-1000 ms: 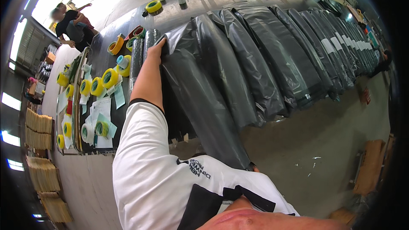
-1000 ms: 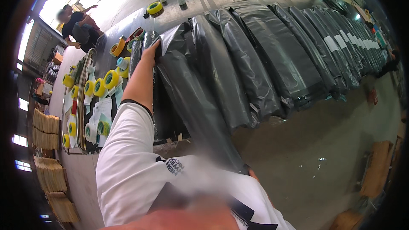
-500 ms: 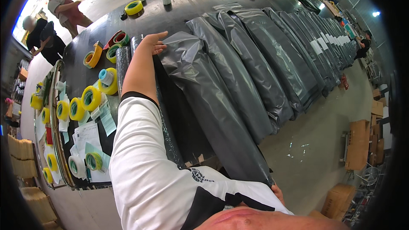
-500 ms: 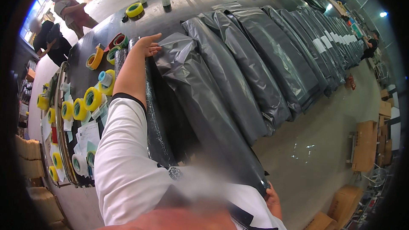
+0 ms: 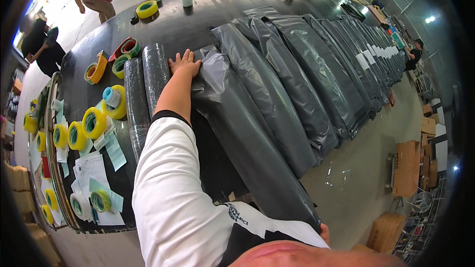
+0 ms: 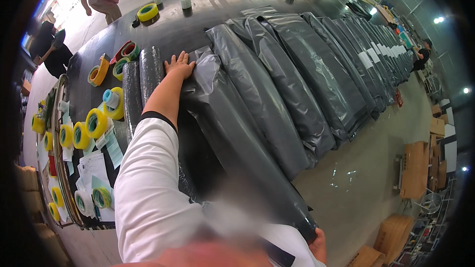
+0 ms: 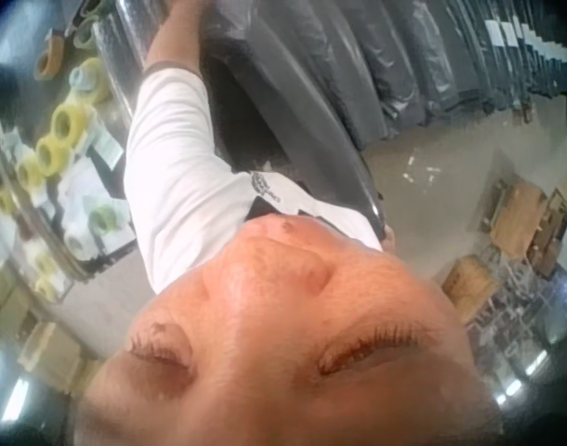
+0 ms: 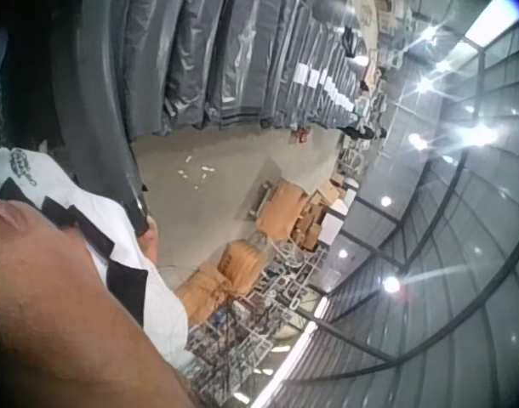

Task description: The person slides long cylindrical objects into black plastic sleeves, folds the end of the sleeve, and secures it with tape while working at a large metal table.

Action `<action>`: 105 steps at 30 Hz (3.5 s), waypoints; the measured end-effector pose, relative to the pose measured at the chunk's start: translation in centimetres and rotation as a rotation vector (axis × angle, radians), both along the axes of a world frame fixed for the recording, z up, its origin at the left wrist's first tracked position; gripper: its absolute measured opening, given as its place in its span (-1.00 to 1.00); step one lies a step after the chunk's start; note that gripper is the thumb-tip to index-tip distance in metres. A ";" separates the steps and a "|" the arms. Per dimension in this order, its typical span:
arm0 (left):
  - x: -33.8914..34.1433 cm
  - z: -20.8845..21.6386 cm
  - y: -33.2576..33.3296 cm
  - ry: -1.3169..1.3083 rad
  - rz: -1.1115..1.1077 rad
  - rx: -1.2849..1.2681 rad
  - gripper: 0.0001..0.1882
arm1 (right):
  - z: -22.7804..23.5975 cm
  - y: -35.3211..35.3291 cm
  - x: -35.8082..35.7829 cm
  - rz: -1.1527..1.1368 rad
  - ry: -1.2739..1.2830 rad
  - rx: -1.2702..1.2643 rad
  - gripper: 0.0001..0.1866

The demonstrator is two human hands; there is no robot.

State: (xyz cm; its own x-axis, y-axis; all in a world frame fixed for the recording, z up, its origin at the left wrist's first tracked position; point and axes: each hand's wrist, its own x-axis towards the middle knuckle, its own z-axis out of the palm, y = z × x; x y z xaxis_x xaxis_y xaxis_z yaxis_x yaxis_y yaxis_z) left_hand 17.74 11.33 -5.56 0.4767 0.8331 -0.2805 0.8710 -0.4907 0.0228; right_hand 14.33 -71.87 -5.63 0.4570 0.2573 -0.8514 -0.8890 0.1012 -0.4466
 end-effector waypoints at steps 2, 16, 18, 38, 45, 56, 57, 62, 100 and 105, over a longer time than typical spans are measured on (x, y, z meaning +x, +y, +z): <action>0.3 -0.6 0.1 -0.012 0.015 -0.001 -0.27 | -0.5 -0.4 -0.1 0.010 -0.073 -0.013 -0.36; -4.5 4.9 -37.1 -0.572 -0.911 0.036 -0.31 | -4.1 7.4 4.1 0.690 -0.499 -0.140 -0.32; -5.7 5.7 -40.4 -0.485 -0.880 -0.053 -0.30 | -4.4 8.1 4.6 0.978 -0.752 -0.329 -0.31; -16.3 -2.8 -61.7 -0.717 0.285 -0.616 0.27 | 0.7 10.0 7.2 1.347 -0.402 0.206 -0.77; -15.9 -6.4 -58.5 -0.829 0.647 -0.784 -0.47 | -0.8 10.5 7.2 1.392 -0.350 0.077 -0.76; -17.7 -1.6 -57.6 -0.559 0.174 -0.519 -0.71 | -3.0 24.8 0.1 0.310 -0.369 0.645 -0.66; -18.2 -1.5 -57.6 -0.568 0.167 -0.516 -0.71 | -3.2 25.7 -0.1 0.332 -0.397 0.652 -0.65; -18.3 3.6 -57.3 -0.502 0.110 -0.544 -0.67 | -4.8 27.7 0.4 0.598 -0.699 0.543 -0.65; -19.4 0.3 -51.5 -1.084 0.806 -0.893 -0.56 | -2.5 23.5 10.4 1.334 -0.869 0.199 -0.55; -20.2 2.9 -52.8 -1.077 0.839 -0.966 -0.57 | -2.2 21.6 10.0 1.376 -0.714 0.077 -0.52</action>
State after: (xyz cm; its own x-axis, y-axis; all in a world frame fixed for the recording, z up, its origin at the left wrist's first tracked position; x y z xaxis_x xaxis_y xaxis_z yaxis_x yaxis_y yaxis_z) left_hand -2.43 -41.44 -2.62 0.3216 0.6678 -0.6713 0.2541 0.6221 0.7406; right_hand 24.30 -50.27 -7.83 0.1307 0.8362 -0.5326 0.0758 -0.5441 -0.8356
